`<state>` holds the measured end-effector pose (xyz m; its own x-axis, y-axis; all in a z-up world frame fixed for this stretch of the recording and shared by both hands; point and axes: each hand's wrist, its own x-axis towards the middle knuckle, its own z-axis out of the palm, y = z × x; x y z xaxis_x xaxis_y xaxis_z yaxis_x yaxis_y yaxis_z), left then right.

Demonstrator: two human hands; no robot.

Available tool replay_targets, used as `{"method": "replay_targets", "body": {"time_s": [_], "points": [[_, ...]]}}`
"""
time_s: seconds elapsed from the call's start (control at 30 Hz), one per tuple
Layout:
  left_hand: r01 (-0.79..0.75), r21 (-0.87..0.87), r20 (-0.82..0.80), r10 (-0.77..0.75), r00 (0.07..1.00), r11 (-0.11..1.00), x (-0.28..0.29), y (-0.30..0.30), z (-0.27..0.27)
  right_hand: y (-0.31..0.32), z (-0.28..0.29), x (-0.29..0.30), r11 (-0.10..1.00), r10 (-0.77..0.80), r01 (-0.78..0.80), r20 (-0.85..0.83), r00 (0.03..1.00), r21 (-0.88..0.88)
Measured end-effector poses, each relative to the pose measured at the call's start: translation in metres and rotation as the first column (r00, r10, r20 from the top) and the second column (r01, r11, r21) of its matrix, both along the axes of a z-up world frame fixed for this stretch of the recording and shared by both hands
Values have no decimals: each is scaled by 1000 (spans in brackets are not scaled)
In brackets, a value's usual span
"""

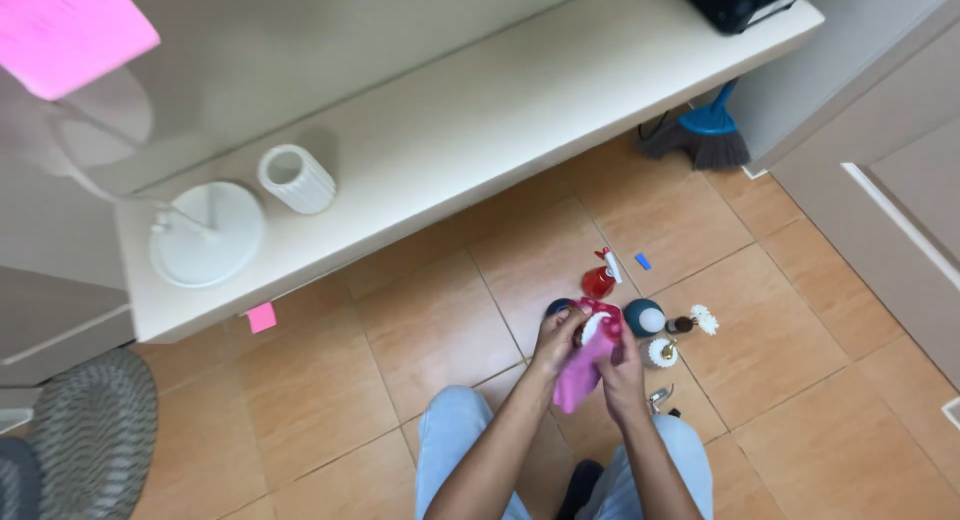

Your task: Cleaning and wiping various decorative objects using a cloth and cleaning spray.

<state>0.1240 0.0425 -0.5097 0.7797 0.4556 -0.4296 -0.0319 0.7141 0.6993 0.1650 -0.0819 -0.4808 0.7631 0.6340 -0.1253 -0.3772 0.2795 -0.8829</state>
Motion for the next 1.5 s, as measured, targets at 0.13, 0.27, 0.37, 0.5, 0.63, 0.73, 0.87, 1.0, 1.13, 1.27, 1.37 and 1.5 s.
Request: {"method": "replay_targets", "body": {"time_s": [0.13,0.27,0.37,0.5,0.63,0.73,0.87,1.0,1.13,1.27,1.37,1.5], "points": [[-6,-194,115,28,993,981,-29,18,115,21,118,4,999,37,-24,387,921,-36],[7,-228,238,48,970,974,-65,11,237,17,217,-10,948,284,-190,415,864,-255],[-40,-308,179,99,979,951,-89,4,333,14,294,-28,935,343,-253,450,824,-250],[-195,-220,120,225,967,956,-121,-3,402,13,403,-63,886,437,-321,373,818,-336],[-246,-55,153,251,956,968,-144,-5,454,9,441,-84,897,441,-411,259,860,-162],[-193,89,99,184,978,977,-157,-9,487,3,461,-96,903,428,-387,323,844,-187],[-204,-20,182,204,962,979,-168,-18,527,0,498,-109,922,343,-143,585,735,-360],[-225,-10,168,224,960,974,-176,-34,548,-1,528,-116,889,281,165,793,540,-427],[-250,121,161,229,960,961,-170,-46,544,-6,547,-124,898,225,282,904,363,-337],[-279,145,174,253,952,949,-156,-42,553,-17,562,-106,917,274,196,906,323,-347],[-294,102,221,266,938,950,-146,-42,561,-31,568,-83,888,418,54,851,319,-456],[-316,-59,197,321,926,947,-135,-35,559,-51,564,-47,883,466,-208,842,271,-422]]}}
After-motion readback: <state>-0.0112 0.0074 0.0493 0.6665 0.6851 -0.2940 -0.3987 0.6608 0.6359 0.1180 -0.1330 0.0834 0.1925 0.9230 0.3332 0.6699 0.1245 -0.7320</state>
